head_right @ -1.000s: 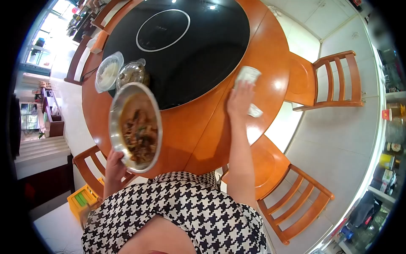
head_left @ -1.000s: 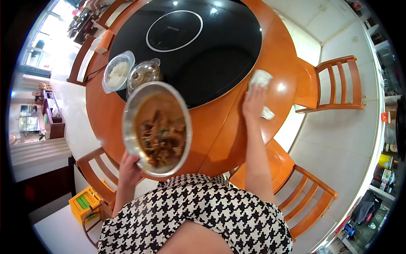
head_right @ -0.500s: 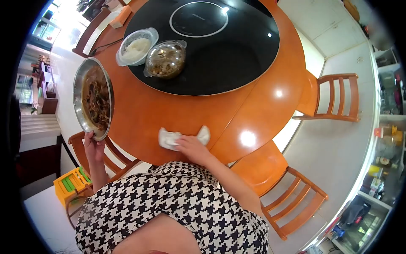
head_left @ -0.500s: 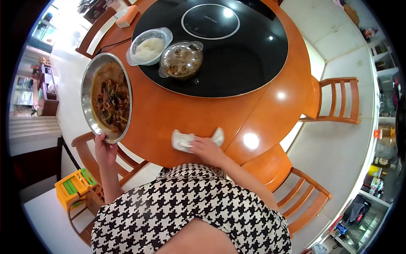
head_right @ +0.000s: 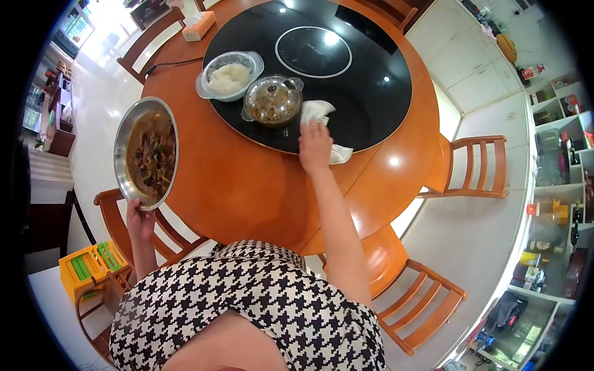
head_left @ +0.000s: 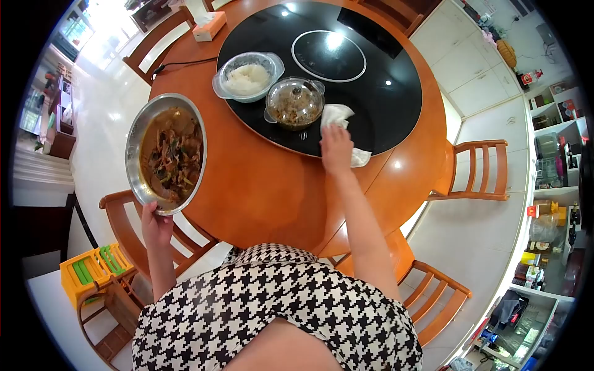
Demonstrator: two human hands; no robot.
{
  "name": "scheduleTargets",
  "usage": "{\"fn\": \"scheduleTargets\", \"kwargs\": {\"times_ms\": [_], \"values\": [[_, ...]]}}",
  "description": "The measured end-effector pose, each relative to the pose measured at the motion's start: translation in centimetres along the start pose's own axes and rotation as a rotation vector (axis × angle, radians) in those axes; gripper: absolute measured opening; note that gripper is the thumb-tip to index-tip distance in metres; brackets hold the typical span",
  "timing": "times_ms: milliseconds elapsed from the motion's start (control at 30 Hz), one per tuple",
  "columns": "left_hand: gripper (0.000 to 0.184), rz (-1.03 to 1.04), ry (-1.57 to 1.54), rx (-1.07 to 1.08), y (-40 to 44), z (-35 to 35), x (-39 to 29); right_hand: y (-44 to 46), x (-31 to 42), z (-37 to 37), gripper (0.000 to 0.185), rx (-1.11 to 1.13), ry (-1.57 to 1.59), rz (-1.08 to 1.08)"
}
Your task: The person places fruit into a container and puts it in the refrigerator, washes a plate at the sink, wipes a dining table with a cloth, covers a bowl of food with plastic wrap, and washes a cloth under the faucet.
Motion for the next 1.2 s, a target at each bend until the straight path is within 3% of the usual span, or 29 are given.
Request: {"fn": "scheduleTargets", "kwargs": {"times_ms": [33,133,167,267,367,433,500,567,600,633,700,867,967,1000,1033,1067,1100,1167,1200], "values": [[0.027,0.025,-0.001,-0.013,-0.2,0.3,-0.2,-0.4,1.9,-2.0,0.035,-0.148,-0.012,-0.085],[0.012,0.07,0.012,0.003,-1.0,0.9,-0.5,1.9,-1.1,-0.8,0.034,-0.069,-0.054,-0.197],[0.01,0.089,0.003,-0.103,-2.0,1.2,-0.6,2.9,-2.5,-0.8,0.034,-0.041,-0.083,-0.246],[0.014,0.099,-0.026,-0.16,-2.5,-1.0,-0.7,7.1,-9.6,0.2,0.03,-0.003,-0.22,-0.218],[0.01,0.11,-0.021,-0.141,-3.6,-4.2,-1.5,8.8,-18.1,0.6,0.031,-0.07,-0.314,0.07],[0.009,0.153,0.009,-0.163,-4.3,-4.7,-1.9,9.0,-21.0,1.4,0.029,-0.299,-0.215,0.24],[0.01,0.182,0.023,-0.197,-4.9,-5.0,-1.9,10.7,-15.7,2.2,0.027,-0.074,-0.035,0.199],[0.01,0.16,0.005,-0.261,-4.8,-4.3,-1.2,10.3,-9.3,3.4,0.025,-0.303,-0.032,-0.189],[0.01,0.157,0.01,-0.254,-4.4,-4.3,-1.1,10.8,-6.8,2.4,0.026,-0.206,0.135,-0.255],[0.011,0.155,0.017,-0.244,-4.0,-4.2,-1.1,11.3,-6.3,2.1,0.026,-0.196,0.143,-0.301],[0.013,0.15,-0.009,-0.225,-3.1,-4.0,-0.9,12.6,-8.7,2.2,0.025,-0.137,-0.13,-0.319],[0.021,0.181,-0.036,-0.278,-2.9,-3.5,-0.7,10.3,-26.5,1.5,0.026,-0.173,-0.425,0.255],[0.024,0.165,-0.025,-0.236,-3.3,-3.2,-0.8,5.7,-28.8,-1.7,0.028,-0.131,-0.38,0.502],[0.015,0.132,0.009,-0.179,-3.3,-2.8,-0.8,4.1,-29.6,-2.4,0.027,-0.176,-0.401,0.527],[0.017,0.142,-0.005,-0.203,-3.2,-3.4,-1.0,2.5,-30.3,-3.0,0.027,-0.219,-0.357,0.529],[0.019,0.15,-0.015,-0.229,-3.1,-4.0,-1.1,-0.3,-31.5,-3.8,0.028,-0.239,-0.181,0.735],[0.021,0.157,-0.021,-0.257,-2.9,-4.7,-1.2,-3.0,-32.6,-4.1,0.027,-0.285,-0.129,0.797],[0.019,0.184,-0.011,-0.294,-2.7,-5.3,-1.7,-7.6,-32.1,-5.0,0.025,-0.357,-0.269,0.706],[0.019,0.189,0.001,-0.274,-2.4,-4.4,-1.8,-9.3,-30.9,-4.7,0.024,-0.289,-0.286,0.707]]}}
Point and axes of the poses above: each hand's wrist, its own y-axis towards the middle knuckle, its own z-axis out of the palm, x = y × z, the point moved 9 cm from there along y, towards the middle knuckle, and after that the axes turned 8 degrees about -y, right-handed, at the moved point
